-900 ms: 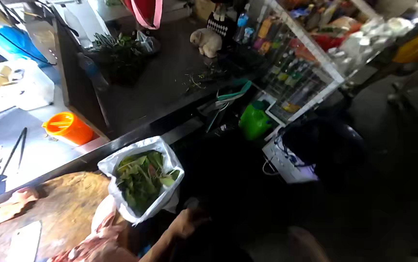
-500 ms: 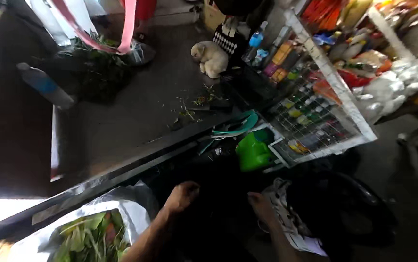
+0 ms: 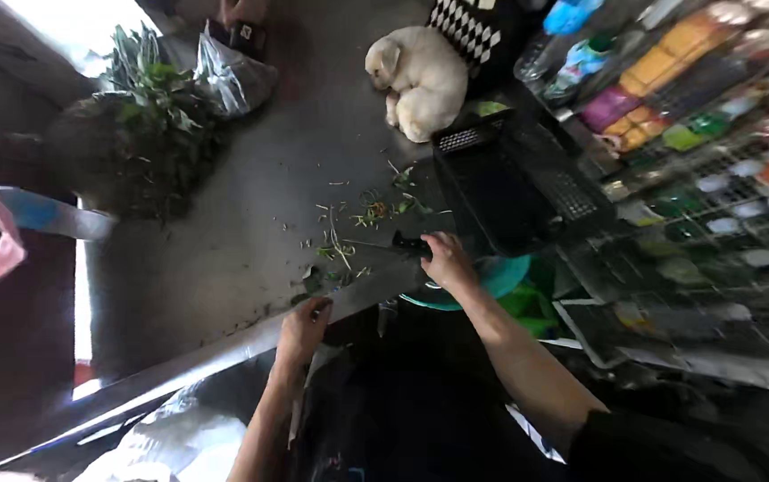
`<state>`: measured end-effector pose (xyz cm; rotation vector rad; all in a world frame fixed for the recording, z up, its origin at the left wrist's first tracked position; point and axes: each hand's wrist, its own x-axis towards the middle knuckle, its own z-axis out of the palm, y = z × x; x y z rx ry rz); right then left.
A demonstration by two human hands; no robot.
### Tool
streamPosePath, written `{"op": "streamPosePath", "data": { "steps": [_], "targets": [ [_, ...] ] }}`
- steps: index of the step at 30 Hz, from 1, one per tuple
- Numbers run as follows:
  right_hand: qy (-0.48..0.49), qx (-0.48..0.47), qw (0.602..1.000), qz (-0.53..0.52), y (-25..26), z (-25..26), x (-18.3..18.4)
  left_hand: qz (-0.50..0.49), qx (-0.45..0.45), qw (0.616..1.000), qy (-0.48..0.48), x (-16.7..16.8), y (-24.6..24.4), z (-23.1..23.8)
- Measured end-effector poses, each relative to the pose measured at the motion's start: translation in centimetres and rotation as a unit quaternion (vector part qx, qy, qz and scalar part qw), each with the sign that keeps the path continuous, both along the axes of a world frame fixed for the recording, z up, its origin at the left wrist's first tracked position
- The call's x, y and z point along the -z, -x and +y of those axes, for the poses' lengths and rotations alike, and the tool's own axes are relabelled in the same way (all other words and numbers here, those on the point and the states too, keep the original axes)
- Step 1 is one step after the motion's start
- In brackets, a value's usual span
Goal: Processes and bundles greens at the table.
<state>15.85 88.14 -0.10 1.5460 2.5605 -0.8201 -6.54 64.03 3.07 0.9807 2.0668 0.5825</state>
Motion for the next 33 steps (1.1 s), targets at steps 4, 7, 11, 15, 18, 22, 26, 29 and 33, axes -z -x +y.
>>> {"op": "streamPosePath", "data": {
  "steps": [4,7,11,15,18,22,26,29,33],
  "targets": [
    [0.057,-0.083,0.991,-0.086,1.9,3.7,1.0,0.016,-0.007,1.0,-0.009,-1.6,0.8,7.2],
    [0.083,-0.125,0.984,-0.094,1.9,4.5,-0.1,0.035,-0.025,0.999,-0.009,-2.4,2.8,12.9],
    [0.084,-0.122,0.989,-0.015,-3.3,6.5,-5.8,0.066,0.006,0.996,-0.066,-1.9,6.1,19.7],
    [0.003,-0.094,0.991,0.09,-12.6,11.5,-11.2,0.078,0.031,0.996,-0.016,1.2,6.7,25.0],
    [-0.045,0.002,0.996,0.076,-17.3,14.5,-12.1,0.09,0.09,0.992,0.01,5.6,5.6,27.5],
    [-0.046,0.145,0.988,0.04,-18.9,15.5,-10.6,0.112,0.117,0.985,0.065,6.9,4.0,29.2],
    [-0.023,0.164,0.986,0.015,-18.4,16.2,-7.7,0.155,0.147,0.975,0.058,8.1,3.5,29.0],
    [-0.018,0.133,0.991,0.004,-16.7,17.0,-6.9,0.167,0.149,0.974,0.035,8.7,2.9,29.1],
    [-0.015,0.115,0.993,-0.005,-15.3,17.8,-6.4,0.18,0.15,0.969,0.078,8.2,2.1,29.9]
  ]
}}
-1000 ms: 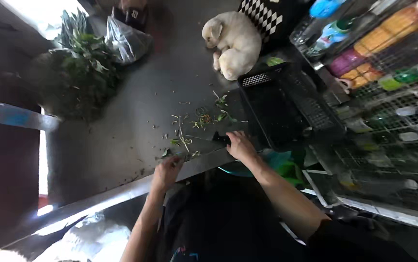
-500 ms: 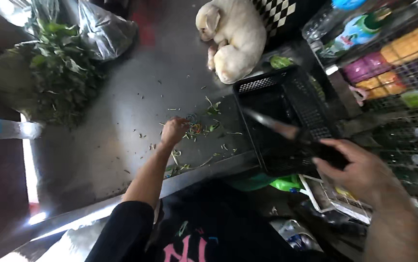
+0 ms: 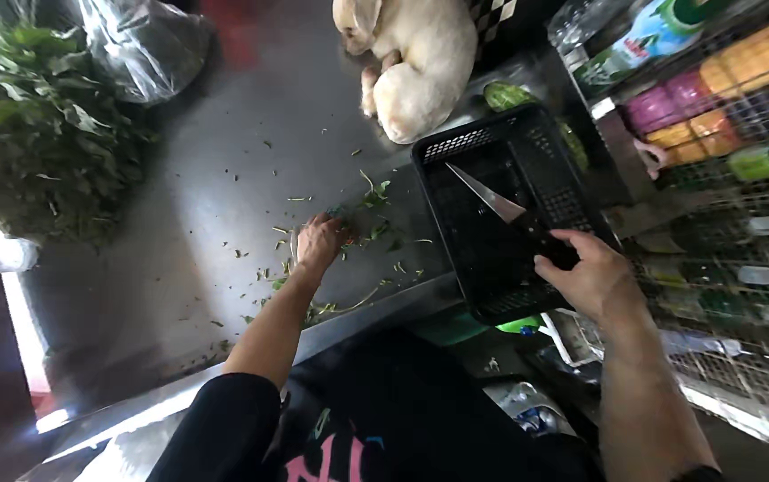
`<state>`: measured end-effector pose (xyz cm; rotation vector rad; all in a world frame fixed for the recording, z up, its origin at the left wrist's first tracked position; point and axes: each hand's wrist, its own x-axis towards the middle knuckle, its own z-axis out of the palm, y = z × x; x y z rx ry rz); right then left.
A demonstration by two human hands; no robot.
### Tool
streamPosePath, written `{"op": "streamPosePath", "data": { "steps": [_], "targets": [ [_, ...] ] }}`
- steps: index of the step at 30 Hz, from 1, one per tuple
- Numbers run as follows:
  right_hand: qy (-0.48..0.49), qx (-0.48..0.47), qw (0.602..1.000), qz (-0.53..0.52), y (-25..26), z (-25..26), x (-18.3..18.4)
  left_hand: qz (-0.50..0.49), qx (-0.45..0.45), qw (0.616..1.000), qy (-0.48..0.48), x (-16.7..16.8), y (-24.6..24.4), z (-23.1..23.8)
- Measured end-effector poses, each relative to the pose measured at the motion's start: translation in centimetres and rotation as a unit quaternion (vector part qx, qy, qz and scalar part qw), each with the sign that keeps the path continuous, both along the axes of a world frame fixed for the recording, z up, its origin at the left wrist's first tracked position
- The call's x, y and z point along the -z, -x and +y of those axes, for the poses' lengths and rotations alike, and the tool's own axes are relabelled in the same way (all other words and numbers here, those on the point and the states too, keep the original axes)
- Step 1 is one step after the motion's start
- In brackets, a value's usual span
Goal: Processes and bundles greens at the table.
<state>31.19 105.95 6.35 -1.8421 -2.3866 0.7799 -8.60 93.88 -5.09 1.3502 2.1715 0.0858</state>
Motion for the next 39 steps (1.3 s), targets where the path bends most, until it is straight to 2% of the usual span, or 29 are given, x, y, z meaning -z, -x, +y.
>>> {"op": "streamPosePath", "data": {
  "steps": [11,16,18,20,22,25,28,31,34,37,39],
  "targets": [
    [0.094,0.005,0.994,-0.057,2.8,1.6,2.6,0.039,-0.016,0.998,0.042,-0.1,-1.7,0.8],
    [0.148,-0.009,0.985,-0.092,3.2,2.9,5.4,0.065,-0.002,0.995,0.08,-1.1,-1.7,2.1],
    [0.149,-0.011,0.983,-0.102,3.1,3.3,6.3,0.074,0.018,0.993,0.092,-1.5,-1.6,2.2],
    [0.127,-0.016,0.986,-0.109,3.2,3.1,5.6,0.055,0.012,0.995,0.083,-2.5,-1.4,1.6],
    [0.065,-0.023,0.996,-0.063,3.9,2.3,3.2,0.025,-0.021,0.999,0.041,-3.8,-1.1,0.2],
    [-0.075,-0.077,0.989,0.098,6.9,-0.7,-1.3,-0.011,-0.098,0.991,-0.086,-5.4,-0.3,-3.3],
    [-0.053,-0.137,0.972,0.185,12.6,-4.1,-2.8,-0.031,-0.164,0.972,-0.164,-7.2,0.8,-7.7],
    [-0.015,-0.149,0.978,0.148,19.2,-6.0,1.0,-0.013,-0.2,0.959,-0.2,-8.3,1.7,-12.4],
    [0.051,-0.096,0.99,0.094,24.6,-4.0,7.0,0.013,-0.242,0.94,-0.238,-8.6,2.0,-17.0],
    [-0.006,-0.042,0.993,0.106,26.9,-1.7,13.7,0.028,-0.289,0.924,-0.249,-9.4,1.8,-21.4],
    [-0.039,-0.07,0.991,0.104,27.7,-2.9,15.6,0.02,-0.337,0.906,-0.255,-10.5,2.0,-24.1]
  ]
}}
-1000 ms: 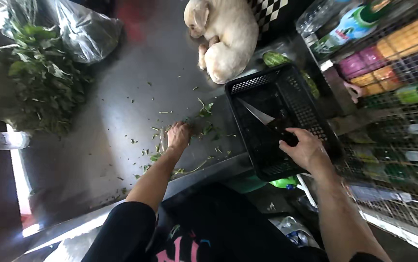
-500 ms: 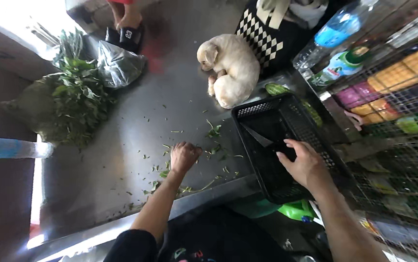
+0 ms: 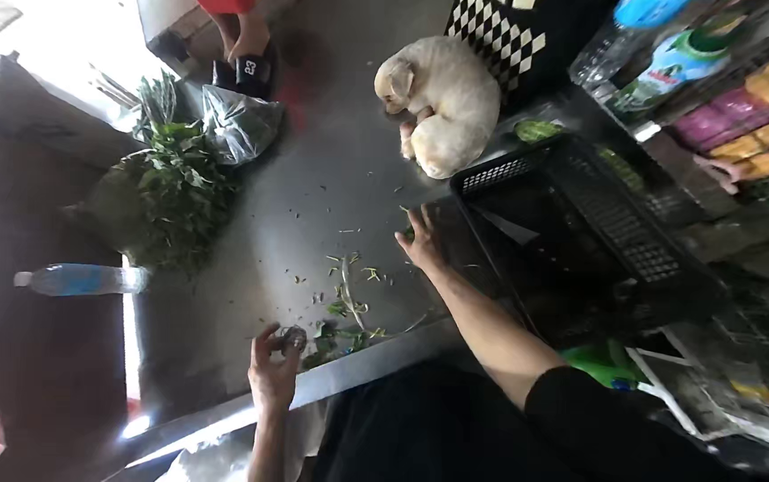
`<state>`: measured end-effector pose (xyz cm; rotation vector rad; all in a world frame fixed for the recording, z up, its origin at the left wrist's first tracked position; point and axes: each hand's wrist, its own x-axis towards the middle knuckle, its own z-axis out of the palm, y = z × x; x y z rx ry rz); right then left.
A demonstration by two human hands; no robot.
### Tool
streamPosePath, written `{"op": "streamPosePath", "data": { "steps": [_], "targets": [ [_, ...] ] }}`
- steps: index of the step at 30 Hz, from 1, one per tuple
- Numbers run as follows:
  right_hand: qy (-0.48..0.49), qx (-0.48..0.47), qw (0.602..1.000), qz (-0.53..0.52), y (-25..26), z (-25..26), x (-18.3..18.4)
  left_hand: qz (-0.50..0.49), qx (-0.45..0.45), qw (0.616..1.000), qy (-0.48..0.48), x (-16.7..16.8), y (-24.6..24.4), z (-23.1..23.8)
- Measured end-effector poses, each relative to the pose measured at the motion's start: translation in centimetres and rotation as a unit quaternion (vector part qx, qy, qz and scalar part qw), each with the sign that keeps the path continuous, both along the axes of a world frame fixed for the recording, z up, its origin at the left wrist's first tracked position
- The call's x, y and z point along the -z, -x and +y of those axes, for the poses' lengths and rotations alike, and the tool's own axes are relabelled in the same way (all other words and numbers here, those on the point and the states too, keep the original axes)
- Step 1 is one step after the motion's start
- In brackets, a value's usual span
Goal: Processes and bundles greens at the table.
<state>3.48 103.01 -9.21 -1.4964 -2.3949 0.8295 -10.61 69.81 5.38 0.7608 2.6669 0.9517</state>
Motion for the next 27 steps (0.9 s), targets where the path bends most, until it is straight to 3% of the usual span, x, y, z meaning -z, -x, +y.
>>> {"op": "streamPosePath", "data": {
  "steps": [4,6,8,10,13,15,17,20,24,27],
  "targets": [
    [0.013,-0.145,0.989,0.019,2.5,-10.3,-0.4,-0.033,-0.067,0.997,-0.023,-0.2,2.2,-4.5],
    [0.072,-0.215,0.973,0.045,4.3,-15.3,-1.9,-0.044,-0.059,0.997,-0.018,-0.1,4.2,-6.1],
    [0.134,-0.256,0.955,0.071,5.4,-17.2,-4.1,-0.05,-0.019,0.998,-0.021,-0.4,6.2,-7.5],
    [0.127,-0.197,0.966,0.107,4.7,-16.0,-6.3,-0.056,0.014,0.998,-0.029,-0.9,8.0,-8.9],
    [0.058,0.011,0.997,0.054,0.2,-10.2,-6.8,-0.057,0.022,0.996,-0.058,-0.8,10.6,-11.6],
    [0.067,0.163,0.983,-0.047,-4.1,-7.6,-5.2,-0.063,0.02,0.996,-0.067,-0.6,12.0,-13.2],
    [0.113,0.241,0.952,-0.153,-6.4,-8.5,-4.3,-0.073,0.033,0.995,-0.062,-0.4,13.1,-14.5],
    [0.185,0.147,0.941,-0.243,-2.4,-14.3,-7.9,-0.102,0.056,0.992,-0.057,-0.3,13.8,-16.0],
    [0.286,-0.017,0.935,-0.207,5.8,-20.7,-12.1,-0.132,0.107,0.983,-0.065,0.5,14.5,-15.8],
    [0.305,-0.001,0.939,-0.159,6.1,-20.1,-12.9,-0.121,0.139,0.979,-0.085,0.6,15.1,-15.2]
  ]
}}
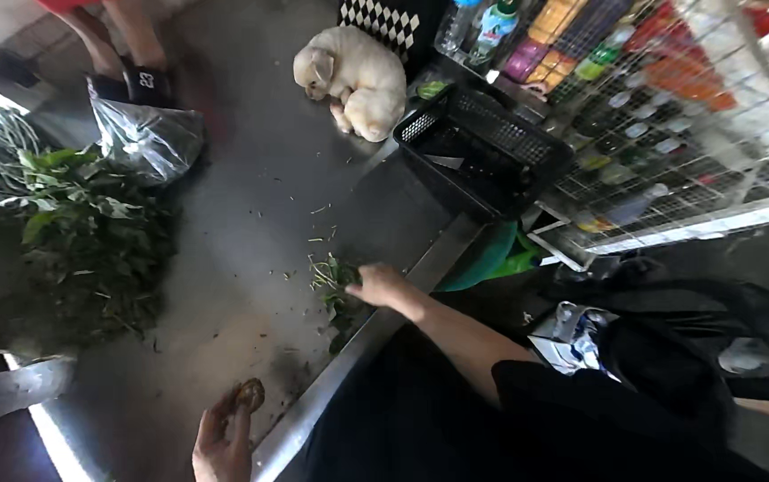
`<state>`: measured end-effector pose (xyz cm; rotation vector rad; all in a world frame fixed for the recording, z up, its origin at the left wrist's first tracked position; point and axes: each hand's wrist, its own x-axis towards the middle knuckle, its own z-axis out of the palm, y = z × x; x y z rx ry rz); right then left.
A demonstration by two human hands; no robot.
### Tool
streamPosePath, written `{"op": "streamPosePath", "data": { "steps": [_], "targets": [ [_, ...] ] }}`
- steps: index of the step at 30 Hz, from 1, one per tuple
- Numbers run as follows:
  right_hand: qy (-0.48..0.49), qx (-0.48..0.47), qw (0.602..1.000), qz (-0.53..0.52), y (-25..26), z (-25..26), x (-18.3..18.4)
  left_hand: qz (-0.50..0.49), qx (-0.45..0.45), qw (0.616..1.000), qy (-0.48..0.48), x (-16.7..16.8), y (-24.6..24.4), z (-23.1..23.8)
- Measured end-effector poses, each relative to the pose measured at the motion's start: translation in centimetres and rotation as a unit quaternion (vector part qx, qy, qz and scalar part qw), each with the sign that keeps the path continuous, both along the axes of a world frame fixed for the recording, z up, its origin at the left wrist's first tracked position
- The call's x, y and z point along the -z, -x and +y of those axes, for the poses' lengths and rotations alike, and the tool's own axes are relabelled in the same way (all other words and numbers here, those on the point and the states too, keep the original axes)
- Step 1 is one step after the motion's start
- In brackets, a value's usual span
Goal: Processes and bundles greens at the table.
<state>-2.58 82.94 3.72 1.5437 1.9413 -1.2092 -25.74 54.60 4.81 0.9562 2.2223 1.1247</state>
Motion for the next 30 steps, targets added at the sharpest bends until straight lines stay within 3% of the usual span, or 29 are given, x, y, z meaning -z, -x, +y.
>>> {"op": "streamPosePath", "data": {
  "steps": [3,5,7,9,12,15,16,18,21,24,28,30],
  "targets": [
    [-0.144,0.084,0.986,0.005,-4.2,6.3,2.5,0.01,-0.002,1.0,-0.004,0.0,0.3,0.2],
    [-0.25,0.128,0.96,0.017,-8.4,11.7,6.2,0.013,0.004,1.0,0.015,0.4,0.6,0.5],
    [-0.273,0.156,0.949,0.028,-12.0,15.6,9.3,0.017,0.009,1.0,0.025,0.6,0.4,0.9],
    [-0.275,0.145,0.949,0.044,-12.5,16.6,11.4,0.027,0.004,1.0,0.016,0.3,-0.1,1.3],
    [-0.326,0.031,0.935,0.135,-8.5,13.6,12.5,0.026,-0.035,0.999,0.016,-0.2,-1.7,3.0],
    [-0.232,-0.164,0.922,0.264,-5.0,11.2,11.6,0.018,-0.056,0.998,0.019,-0.5,-4.5,4.5],
    [-0.225,-0.19,0.912,0.286,-4.5,12.0,10.9,0.018,-0.057,0.998,0.023,-0.7,-5.4,4.8],
    [-0.274,-0.124,0.913,0.277,-4.5,16.2,10.0,0.02,-0.058,0.998,0.032,-1.1,-7.2,5.1],
    [-0.354,0.016,0.924,0.142,-3.7,23.1,11.6,0.038,-0.085,0.995,0.035,-0.8,-10.4,5.3],
    [-0.439,-0.054,0.885,0.149,1.2,24.9,14.4,0.041,-0.144,0.988,0.037,-0.5,-13.2,5.1],
    [-0.352,-0.146,0.888,0.259,8.8,22.5,13.0,0.024,-0.187,0.978,0.094,-0.1,-17.0,3.3],
    [-0.3,-0.235,0.873,0.304,9.9,19.9,13.2,0.027,-0.2,0.972,0.118,-0.2,-18.7,2.2]
  ]
}}
